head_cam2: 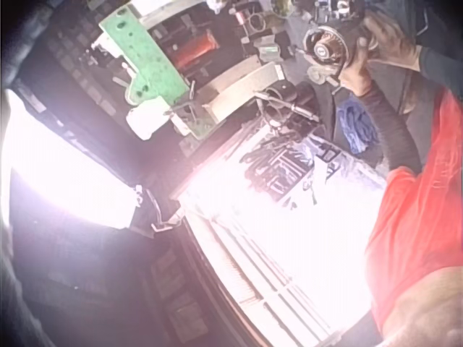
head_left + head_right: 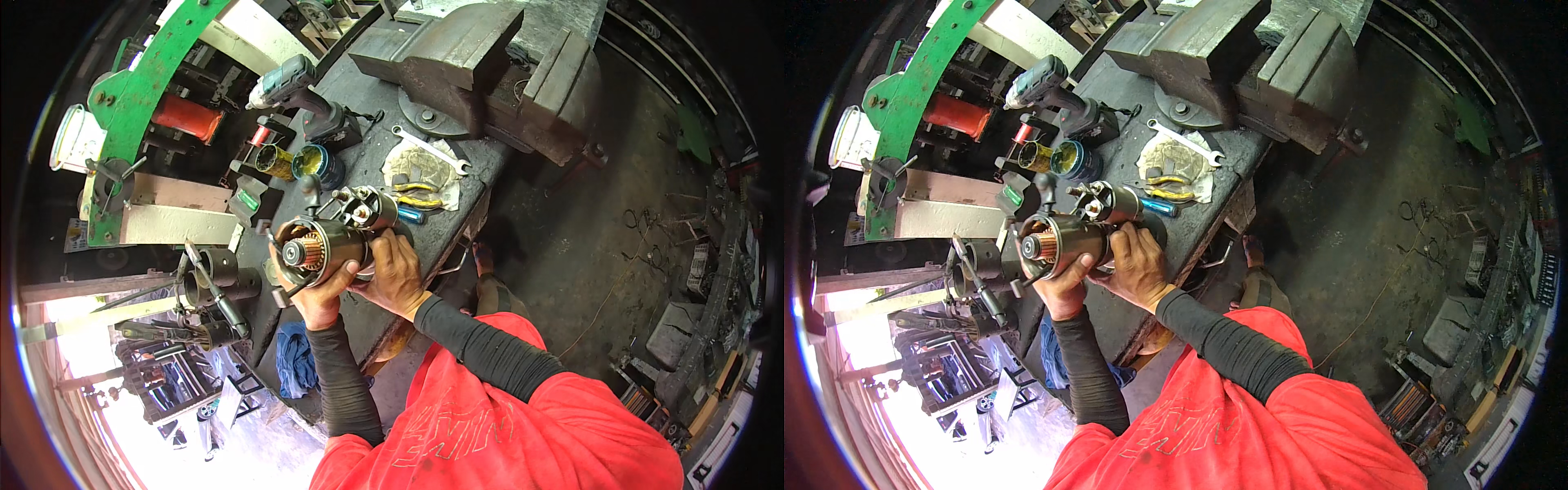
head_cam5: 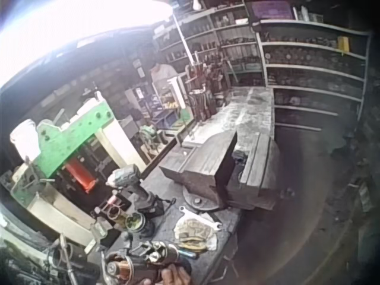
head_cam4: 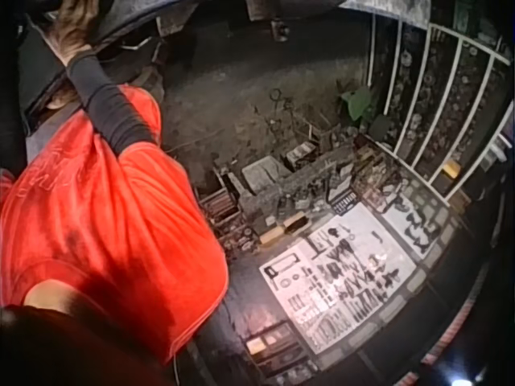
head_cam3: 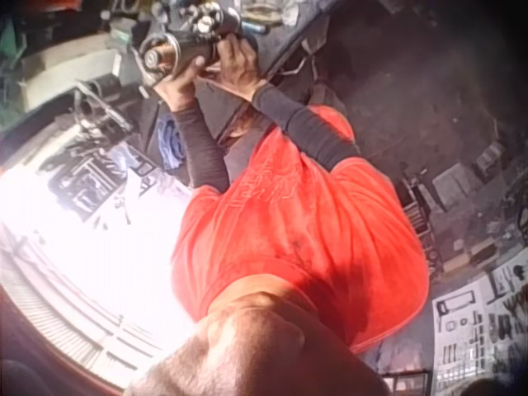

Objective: The person cleans a cylindrical motor component with a blue cloth, then inserts it into a motor housing. They attach a metal bracket and secure it with screws, then fit a cover onto the assembly. The person continues to tighten and adjust the assembled motor parts on the workbench.

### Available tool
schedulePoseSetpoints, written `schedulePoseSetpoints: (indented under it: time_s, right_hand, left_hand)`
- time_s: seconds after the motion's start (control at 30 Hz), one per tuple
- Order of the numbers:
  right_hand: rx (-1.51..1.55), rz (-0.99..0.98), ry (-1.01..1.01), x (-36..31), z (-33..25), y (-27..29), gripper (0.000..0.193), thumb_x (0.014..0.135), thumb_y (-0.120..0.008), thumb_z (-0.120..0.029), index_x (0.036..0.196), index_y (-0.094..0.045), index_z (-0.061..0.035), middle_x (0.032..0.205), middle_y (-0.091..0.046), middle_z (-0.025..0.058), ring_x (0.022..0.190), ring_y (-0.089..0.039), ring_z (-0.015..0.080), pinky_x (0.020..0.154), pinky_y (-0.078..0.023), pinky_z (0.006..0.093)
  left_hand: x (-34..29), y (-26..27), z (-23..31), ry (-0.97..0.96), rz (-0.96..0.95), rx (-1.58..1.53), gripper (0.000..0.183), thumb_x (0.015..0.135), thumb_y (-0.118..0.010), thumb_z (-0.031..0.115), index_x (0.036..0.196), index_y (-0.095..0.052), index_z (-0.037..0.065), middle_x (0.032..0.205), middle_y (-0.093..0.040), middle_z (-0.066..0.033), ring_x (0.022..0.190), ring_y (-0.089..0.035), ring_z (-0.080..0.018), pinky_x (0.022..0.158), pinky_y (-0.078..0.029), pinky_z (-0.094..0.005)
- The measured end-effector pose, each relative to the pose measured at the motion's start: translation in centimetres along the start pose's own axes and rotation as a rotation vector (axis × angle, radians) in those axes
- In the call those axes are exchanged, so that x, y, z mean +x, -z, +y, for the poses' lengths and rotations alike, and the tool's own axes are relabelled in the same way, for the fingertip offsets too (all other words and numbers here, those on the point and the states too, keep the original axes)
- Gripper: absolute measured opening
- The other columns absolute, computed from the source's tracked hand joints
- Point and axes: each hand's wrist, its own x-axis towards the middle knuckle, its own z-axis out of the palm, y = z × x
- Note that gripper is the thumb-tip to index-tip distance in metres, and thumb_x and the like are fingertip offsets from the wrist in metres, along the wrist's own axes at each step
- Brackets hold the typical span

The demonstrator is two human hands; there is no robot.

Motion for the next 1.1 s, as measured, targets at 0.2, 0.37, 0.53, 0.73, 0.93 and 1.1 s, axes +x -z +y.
schedulePoseSetpoints:
  time_s: [0.2,0.37,0.53,0.73,0.93,1.1]
  right_hand:
    - [0.021,-0.050,-0.049,-0.1,-0.3,0.2,0.073,0.062,-0.095,-0.037,0.109,-0.051,-0.0017,0.104,-0.059,0.0215,0.086,-0.061,0.0421,0.075,-0.051,0.0491]
    - [0.032,-0.003,-0.052,-0.3,-0.2,0.2,0.072,0.061,-0.096,-0.036,0.108,-0.052,-0.0030,0.103,-0.058,0.0193,0.087,-0.059,0.0394,0.077,-0.049,0.0476]
    - [0.137,0.074,-0.051,-0.7,0.2,-0.4,0.068,0.065,-0.094,-0.039,0.110,-0.055,-0.0045,0.097,-0.056,0.0136,0.086,-0.058,0.0337,0.080,-0.044,0.0440]
    - [0.217,0.109,-0.096,-1.9,0.6,-1.1,0.066,0.071,-0.089,-0.042,0.118,-0.060,-0.0045,0.096,-0.055,0.0093,0.089,-0.059,0.0297,0.084,-0.042,0.0428]
    - [0.237,0.118,-0.124,-2.6,0.7,-1.8,0.063,0.082,-0.078,-0.048,0.127,-0.063,-0.0062,0.102,-0.058,0.0068,0.091,-0.059,0.0250,0.089,-0.042,0.0412]
    - [0.232,0.155,-0.123,-2.7,0.8,-2.2,0.056,0.091,-0.068,-0.049,0.129,-0.063,-0.0075,0.100,-0.058,0.0049,0.089,-0.059,0.0223,0.089,-0.043,0.0396]
  left_hand:
    - [0.7,1.6,0.6,-0.030,-0.089,0.009,0.094,0.061,-0.090,0.003,0.145,-0.048,0.001,0.137,-0.060,-0.0156,0.122,-0.060,-0.0303,0.110,-0.047,-0.0459]
    - [1.1,2.1,-0.2,0.001,-0.199,-0.052,0.106,0.060,-0.090,0.002,0.153,-0.041,0.005,0.147,-0.053,-0.0179,0.130,-0.057,-0.0334,0.114,-0.045,-0.0489]
    - [0.5,2.8,-0.3,0.148,-0.164,-0.019,0.105,0.054,-0.092,0.008,0.147,-0.044,0.001,0.138,-0.058,-0.0165,0.127,-0.058,-0.0317,0.113,-0.045,-0.0459]
    - [-0.3,6.2,-0.7,0.233,-0.348,-0.011,0.085,0.067,-0.083,0.005,0.145,-0.050,-0.002,0.140,-0.059,-0.0182,0.132,-0.055,-0.0371,0.115,-0.041,-0.0537]
    - [0.4,11.2,-2.8,0.019,-0.429,0.095,0.093,0.069,-0.088,0.021,0.148,-0.046,-0.002,0.144,-0.055,-0.0201,0.134,-0.052,-0.0373,0.114,-0.043,-0.0523]
    - [0.5,13.8,-3.2,-0.379,-0.410,0.501,0.039,0.073,-0.081,0.022,0.105,-0.070,0.003,0.086,-0.072,-0.0046,0.079,-0.069,-0.0129,0.071,-0.056,-0.0302]
